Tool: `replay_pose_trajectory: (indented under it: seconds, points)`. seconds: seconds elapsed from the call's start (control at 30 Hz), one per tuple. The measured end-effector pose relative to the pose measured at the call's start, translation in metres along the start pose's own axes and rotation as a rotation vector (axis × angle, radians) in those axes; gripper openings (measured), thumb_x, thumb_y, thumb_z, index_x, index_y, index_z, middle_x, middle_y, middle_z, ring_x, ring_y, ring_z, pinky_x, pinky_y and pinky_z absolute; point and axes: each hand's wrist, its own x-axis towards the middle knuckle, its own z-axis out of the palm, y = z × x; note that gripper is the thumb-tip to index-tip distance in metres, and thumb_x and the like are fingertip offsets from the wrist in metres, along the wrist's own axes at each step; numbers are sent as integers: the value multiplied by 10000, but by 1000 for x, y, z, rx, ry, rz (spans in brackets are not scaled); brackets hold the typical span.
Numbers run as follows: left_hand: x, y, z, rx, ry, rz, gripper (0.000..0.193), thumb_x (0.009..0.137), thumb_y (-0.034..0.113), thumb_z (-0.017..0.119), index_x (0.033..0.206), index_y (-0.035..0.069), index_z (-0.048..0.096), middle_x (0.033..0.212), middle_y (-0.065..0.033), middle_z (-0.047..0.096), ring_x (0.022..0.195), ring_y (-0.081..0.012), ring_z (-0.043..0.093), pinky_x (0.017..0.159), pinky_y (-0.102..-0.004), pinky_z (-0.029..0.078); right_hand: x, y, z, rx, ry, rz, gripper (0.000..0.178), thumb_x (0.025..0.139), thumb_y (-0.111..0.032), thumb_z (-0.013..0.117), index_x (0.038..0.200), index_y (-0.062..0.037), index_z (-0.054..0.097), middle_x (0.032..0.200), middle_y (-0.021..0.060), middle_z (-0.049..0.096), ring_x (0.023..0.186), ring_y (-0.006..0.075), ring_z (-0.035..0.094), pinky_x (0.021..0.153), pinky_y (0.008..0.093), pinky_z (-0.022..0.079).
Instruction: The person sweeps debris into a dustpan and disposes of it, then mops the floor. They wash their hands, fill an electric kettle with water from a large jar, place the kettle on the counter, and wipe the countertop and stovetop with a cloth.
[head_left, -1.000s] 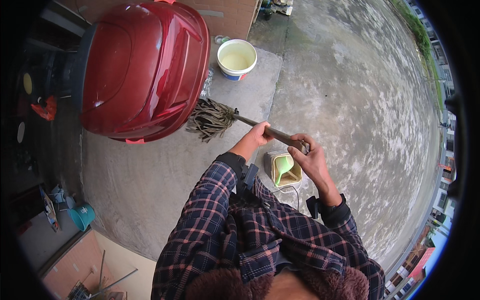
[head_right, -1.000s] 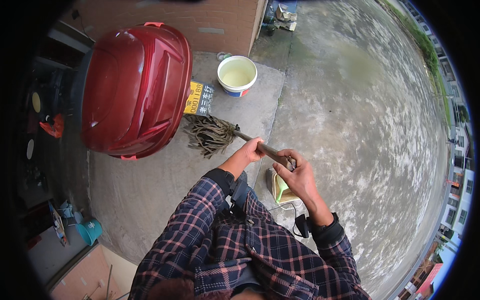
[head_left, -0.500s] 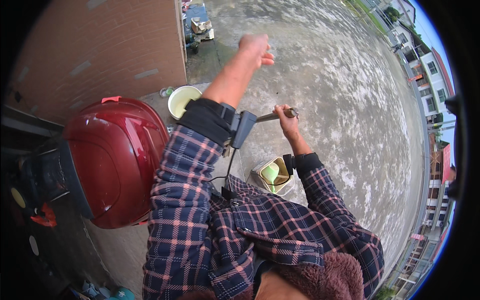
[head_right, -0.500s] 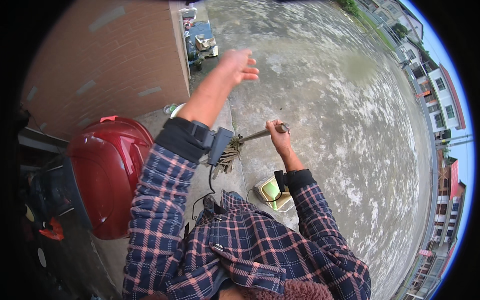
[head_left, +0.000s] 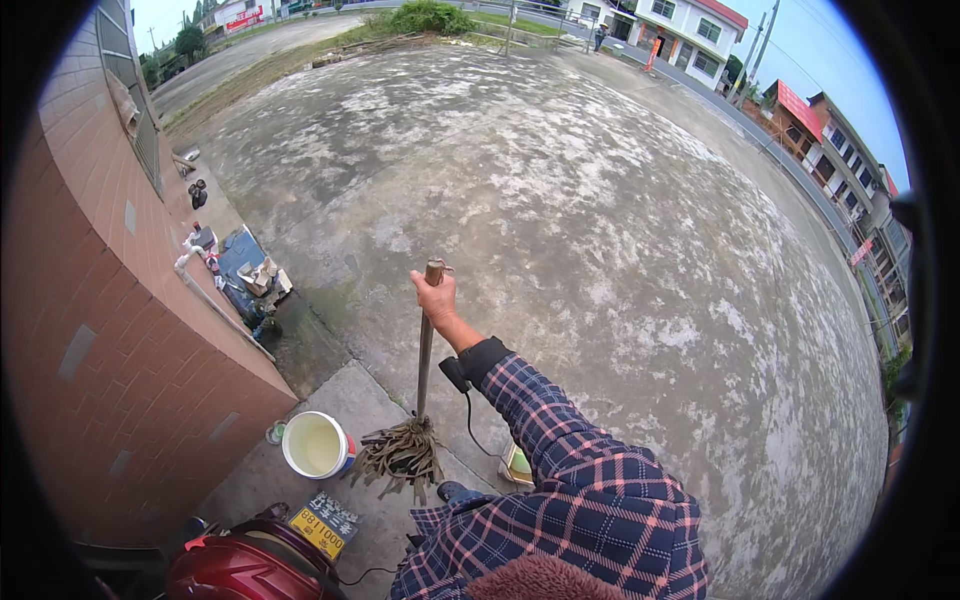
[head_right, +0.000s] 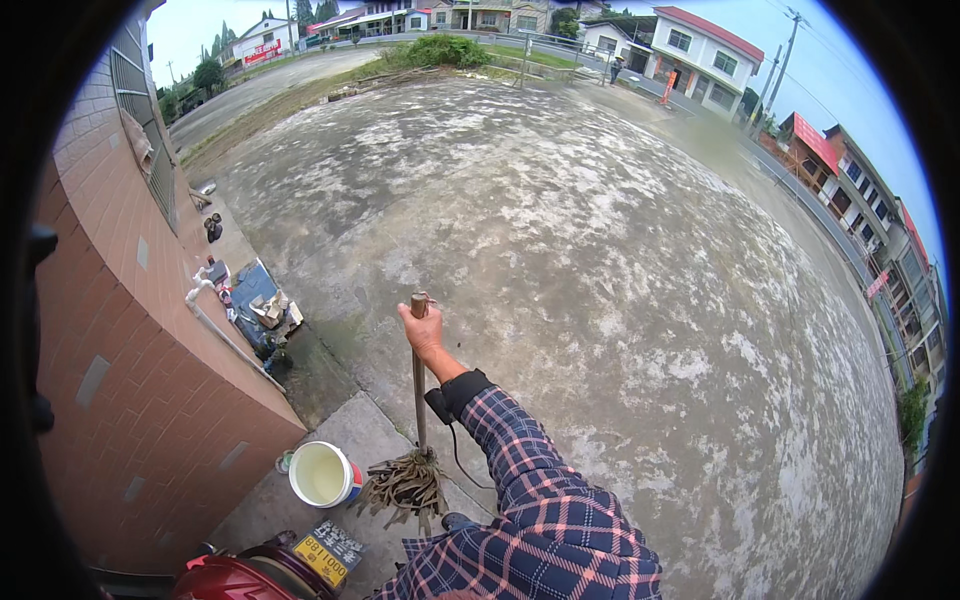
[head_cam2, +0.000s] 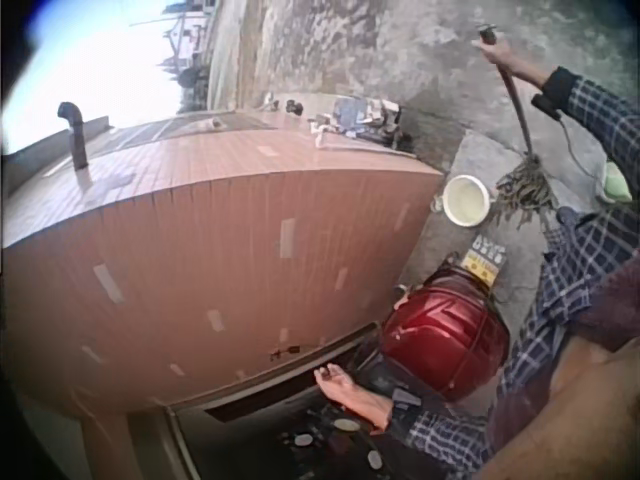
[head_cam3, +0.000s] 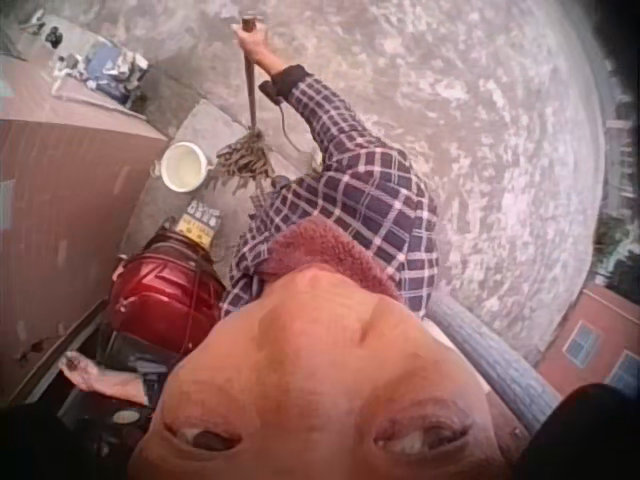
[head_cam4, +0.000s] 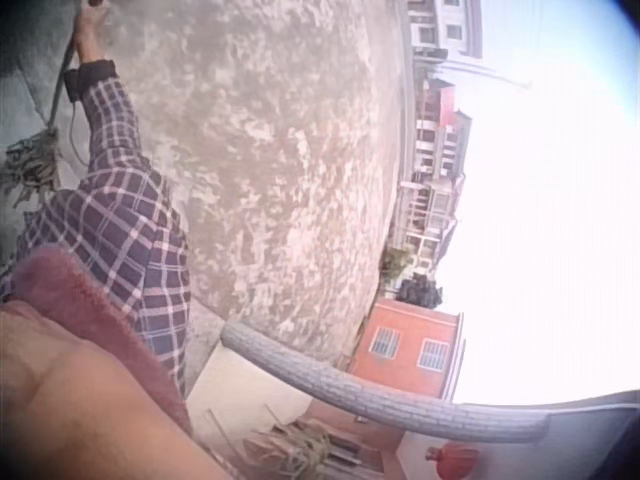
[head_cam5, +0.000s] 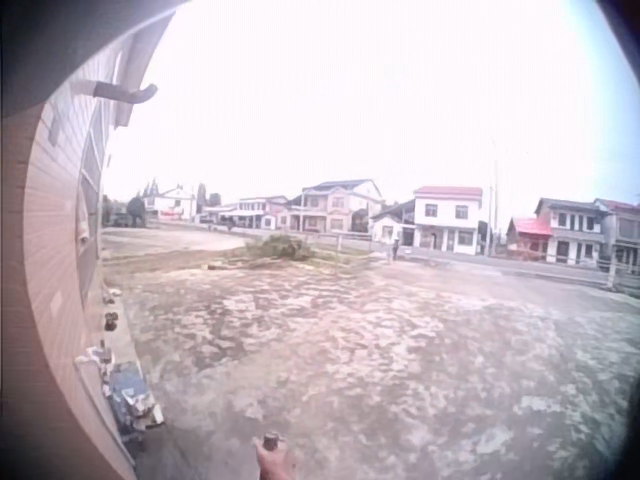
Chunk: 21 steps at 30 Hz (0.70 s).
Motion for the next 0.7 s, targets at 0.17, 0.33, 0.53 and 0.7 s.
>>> replay_pose_trajectory:
  seconds: [0.17, 0.33, 0.53, 0.7]
  points:
    - [-105, -134, 98, -4, 35, -279, 334, 900, 281, 562, 1188, 113, 536, 1075, -1, 573, 799, -92, 561, 743, -193, 479, 29, -67, 64, -4, -55, -67, 329, 779, -255, 695, 627, -21, 520, 539, -2, 471, 534, 92, 412, 518, 319, 388]
    - [-151, -189, 131, -75, 70, -418, 297, 892, 253, 566, 1146, 103, 535, 1036, -6, 576, 789, -98, 565, 750, -204, 488, 53, -127, 124, 88, -146, -101, 335, 780, -286, 702, 641, -26, 542, 546, 7, 477, 548, 91, 430, 529, 316, 397]
    - [-172, -222, 47, -128, 302, -487, 253, 882, 219, 570, 1097, 90, 534, 990, -12, 579, 777, -104, 569, 759, -218, 499, 70, -227, 152, 266, -310, -292, 284, 823, -195, 696, 640, -67, 520, 492, 9, 491, 397, 100, 471, 388, 247, 374]
    - [-204, -244, -34, -158, 564, -510, 217, 874, 191, 574, 1056, 80, 534, 951, -17, 581, 767, -109, 573, 767, -229, 508, 68, -250, 205, 202, -417, -328, 260, 807, -216, 719, 669, -61, 561, 523, 5, 504, 401, 90, 459, 395, 241, 378]
